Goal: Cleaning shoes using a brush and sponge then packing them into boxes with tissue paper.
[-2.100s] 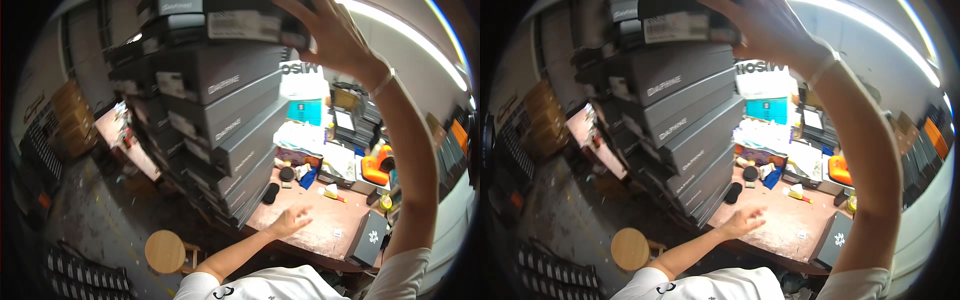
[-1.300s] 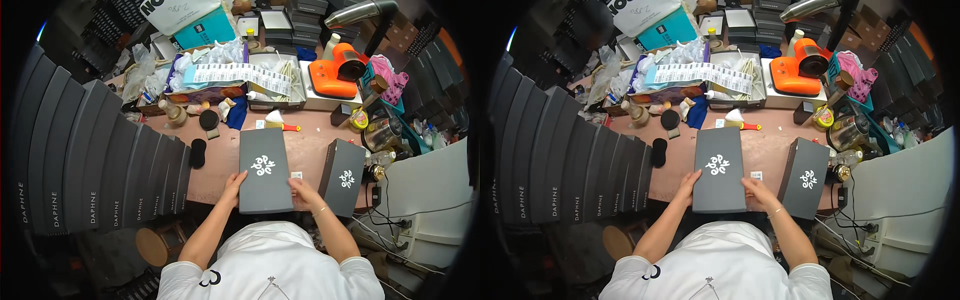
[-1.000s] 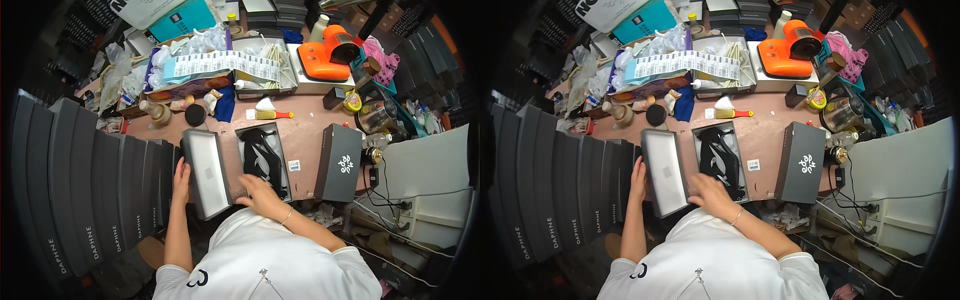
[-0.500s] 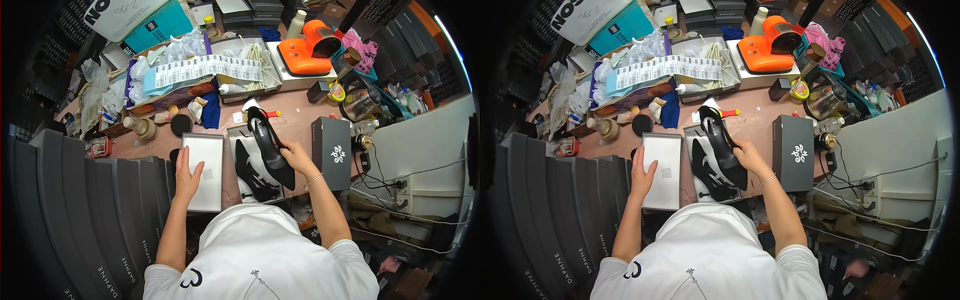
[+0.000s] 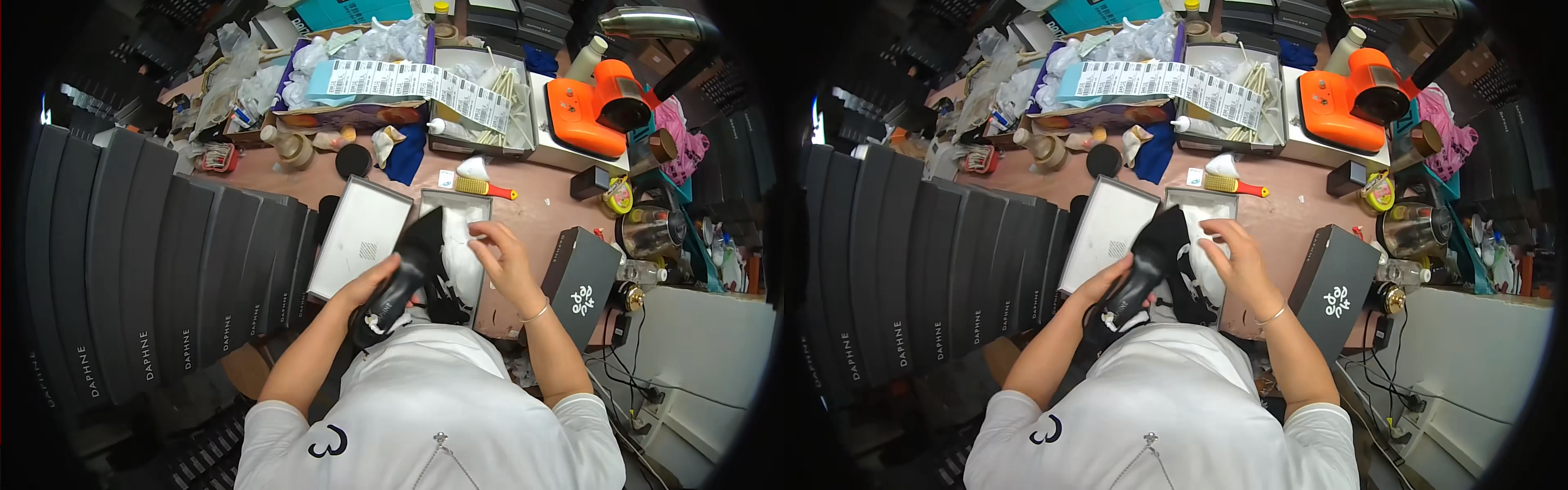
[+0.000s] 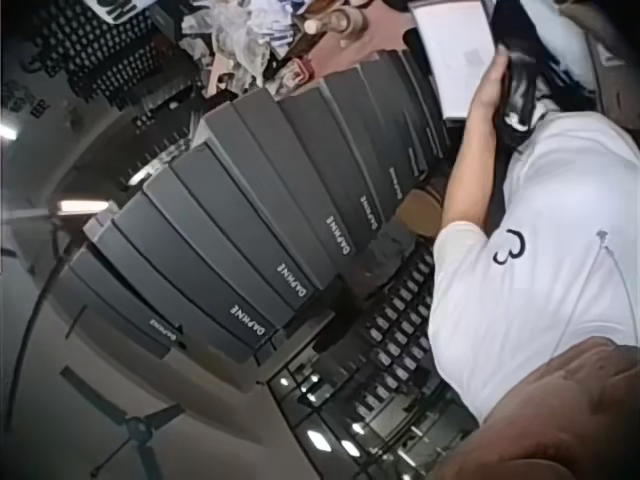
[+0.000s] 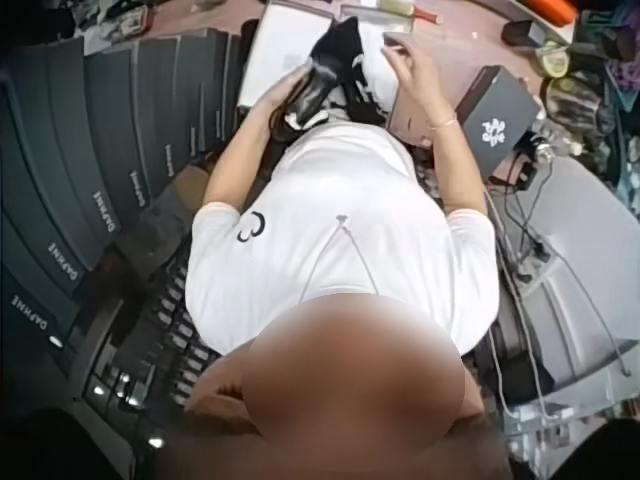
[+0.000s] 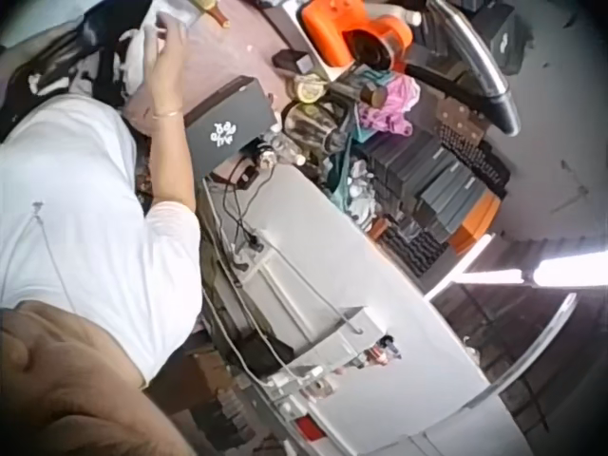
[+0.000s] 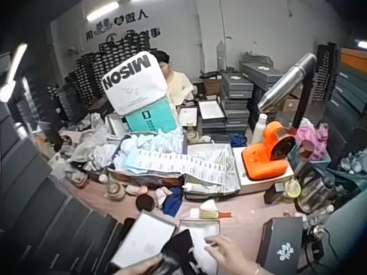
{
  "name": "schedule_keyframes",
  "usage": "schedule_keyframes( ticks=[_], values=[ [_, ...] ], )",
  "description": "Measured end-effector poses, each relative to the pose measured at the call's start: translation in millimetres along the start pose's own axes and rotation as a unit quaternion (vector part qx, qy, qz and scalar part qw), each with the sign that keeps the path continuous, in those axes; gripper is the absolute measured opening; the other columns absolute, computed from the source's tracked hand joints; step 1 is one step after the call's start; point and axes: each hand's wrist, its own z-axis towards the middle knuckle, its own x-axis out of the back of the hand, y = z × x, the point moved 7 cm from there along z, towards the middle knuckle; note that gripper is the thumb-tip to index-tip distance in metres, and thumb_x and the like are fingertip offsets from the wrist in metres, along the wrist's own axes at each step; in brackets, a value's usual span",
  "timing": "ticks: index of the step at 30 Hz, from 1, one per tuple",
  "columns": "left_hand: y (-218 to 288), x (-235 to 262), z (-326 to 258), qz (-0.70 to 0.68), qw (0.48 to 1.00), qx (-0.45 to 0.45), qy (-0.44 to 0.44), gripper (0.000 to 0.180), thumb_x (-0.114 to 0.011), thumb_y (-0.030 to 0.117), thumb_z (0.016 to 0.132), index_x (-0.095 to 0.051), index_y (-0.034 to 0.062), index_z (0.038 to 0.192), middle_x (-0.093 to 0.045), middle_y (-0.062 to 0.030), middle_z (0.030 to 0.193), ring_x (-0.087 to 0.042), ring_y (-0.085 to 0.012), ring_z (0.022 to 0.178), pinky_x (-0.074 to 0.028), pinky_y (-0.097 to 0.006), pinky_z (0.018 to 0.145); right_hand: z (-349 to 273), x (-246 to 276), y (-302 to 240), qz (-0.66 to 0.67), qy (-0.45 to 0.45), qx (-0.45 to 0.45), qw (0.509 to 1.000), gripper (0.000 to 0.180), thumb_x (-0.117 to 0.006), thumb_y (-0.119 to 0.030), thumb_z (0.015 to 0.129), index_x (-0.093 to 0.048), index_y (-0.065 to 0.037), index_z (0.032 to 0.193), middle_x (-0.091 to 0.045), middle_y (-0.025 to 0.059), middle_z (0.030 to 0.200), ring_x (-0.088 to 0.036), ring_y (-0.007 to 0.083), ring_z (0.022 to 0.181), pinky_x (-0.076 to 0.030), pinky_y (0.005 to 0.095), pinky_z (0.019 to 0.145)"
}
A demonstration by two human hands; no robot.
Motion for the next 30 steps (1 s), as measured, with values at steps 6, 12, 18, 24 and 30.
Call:
schedule_keyframes(
  ticks=[6,12,18,24,30],
  values=[
    [-24.3,115.8,-3.8,-0.132,0.952,-0.104,0.257,0.064,-0.058,0.053,0.087,-0.052,-0.0018,0.119,-0.066,-0.0173,0.097,-0.066,-0.0237,0.082,-0.056,-0.035,0.068,-108.9,-113.7,88.3,-0.214,-0.274,-0.17,0.922,0.044,-0.066,-0.014,0.082,-0.051,0.006,0.118,-0.063,0.025,0.093,-0.063,0.0392,0.084,-0.05,0.0419,0.074],
    [-19.4,120.9,-25.4,0.137,0.868,-0.211,0.427,0.064,-0.065,0.02,0.088,-0.031,0.0029,0.14,-0.051,-0.0157,0.123,-0.052,-0.026,0.114,-0.044,-0.037,0.092,-86.5,-54.2,3.8,-0.16,-0.08,-0.128,0.976,0.032,-0.063,-0.008,0.08,-0.057,0.0,0.11,-0.064,0.0205,0.095,-0.063,0.0396,0.079,-0.05,0.0467,0.072],
    [18.3,12.8,-25.8,0.405,0.844,-0.283,0.21,0.049,-0.064,0.01,0.085,-0.047,-0.0002,0.13,-0.053,-0.0174,0.123,-0.054,-0.0308,0.111,-0.044,-0.04,0.092,-96.1,29.5,-39.8,-0.442,0.008,-0.037,0.896,0.033,-0.066,-0.004,0.074,-0.063,-0.007,0.107,-0.052,0.0096,0.08,-0.058,0.0275,0.06,-0.047,0.0357,0.055],
    [-24.2,-51.5,71.9,0.796,0.516,-0.285,0.134,0.04,-0.068,0.014,0.076,-0.058,0.0035,0.114,-0.061,-0.0167,0.1,-0.06,-0.0332,0.091,-0.05,-0.042,0.077,-92.5,-3.3,38.7,-0.461,-0.023,-0.018,0.887,0.031,-0.068,-0.016,0.078,-0.061,-0.003,0.105,-0.059,0.0104,0.097,-0.056,0.0297,0.097,-0.04,0.0421,0.086],
    [35.0,-45.7,73.7,0.605,0.743,-0.261,0.118,0.025,-0.063,0.0,0.073,-0.061,0.0026,0.098,-0.062,-0.0094,0.084,-0.06,-0.0179,0.071,-0.048,-0.029,0.066,-81.1,-63.6,59.4,-0.195,-0.155,-0.102,0.963,0.067,-0.073,-0.018,0.076,-0.041,0.003,0.132,-0.051,0.0264,0.121,-0.057,0.0402,0.103,-0.049,0.0435,0.083]
  ],
)
